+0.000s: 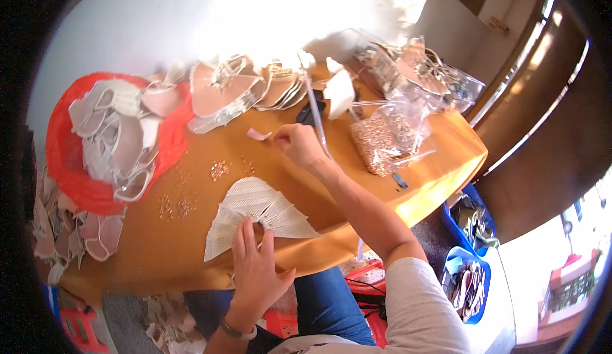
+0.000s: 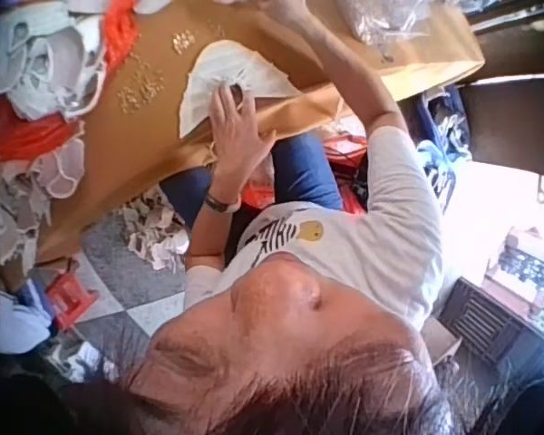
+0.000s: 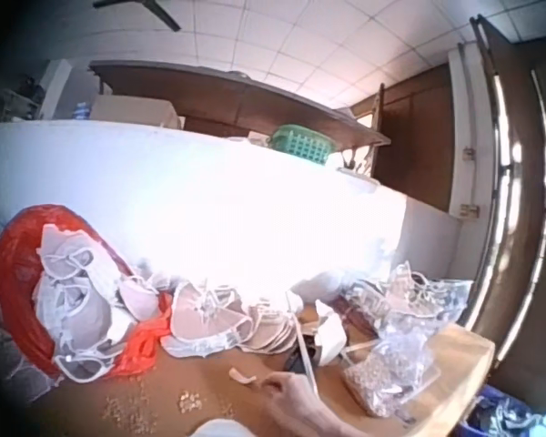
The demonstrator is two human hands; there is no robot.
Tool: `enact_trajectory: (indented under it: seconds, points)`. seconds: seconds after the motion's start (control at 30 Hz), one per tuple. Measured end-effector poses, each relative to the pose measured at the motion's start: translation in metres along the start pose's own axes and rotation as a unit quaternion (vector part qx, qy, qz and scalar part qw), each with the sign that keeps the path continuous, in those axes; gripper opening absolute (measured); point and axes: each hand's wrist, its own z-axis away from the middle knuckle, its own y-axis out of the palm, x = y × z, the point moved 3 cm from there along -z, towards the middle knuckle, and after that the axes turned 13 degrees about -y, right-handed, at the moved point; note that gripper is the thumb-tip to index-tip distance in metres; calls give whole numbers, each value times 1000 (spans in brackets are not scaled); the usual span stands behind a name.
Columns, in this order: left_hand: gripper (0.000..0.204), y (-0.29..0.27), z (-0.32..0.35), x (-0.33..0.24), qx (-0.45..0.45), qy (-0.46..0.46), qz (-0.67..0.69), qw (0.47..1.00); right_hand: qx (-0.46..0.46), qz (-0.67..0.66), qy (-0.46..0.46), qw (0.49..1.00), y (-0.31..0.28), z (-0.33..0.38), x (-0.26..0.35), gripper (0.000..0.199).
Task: Inserting small metal eyelets into pre-punched holes in shoe upper components by hand.
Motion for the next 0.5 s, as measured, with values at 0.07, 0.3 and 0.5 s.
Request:
enact_trajectory:
  seconds: [0.07, 0.3, 0.5]
  points:
    - [79, -1, 0, -4, 2, 18, -15, 1000, -55, 18, 65, 996, -31, 4, -10, 14]
    - [82, -6, -2, -5, 30, -4, -53, 998, -119, 103, 89, 984, -120, 48, 10, 17]
    - [87, -2, 1, -19, 29, 4, -106, 994, -288, 58, 130, 947, -196, 72, 5, 14]
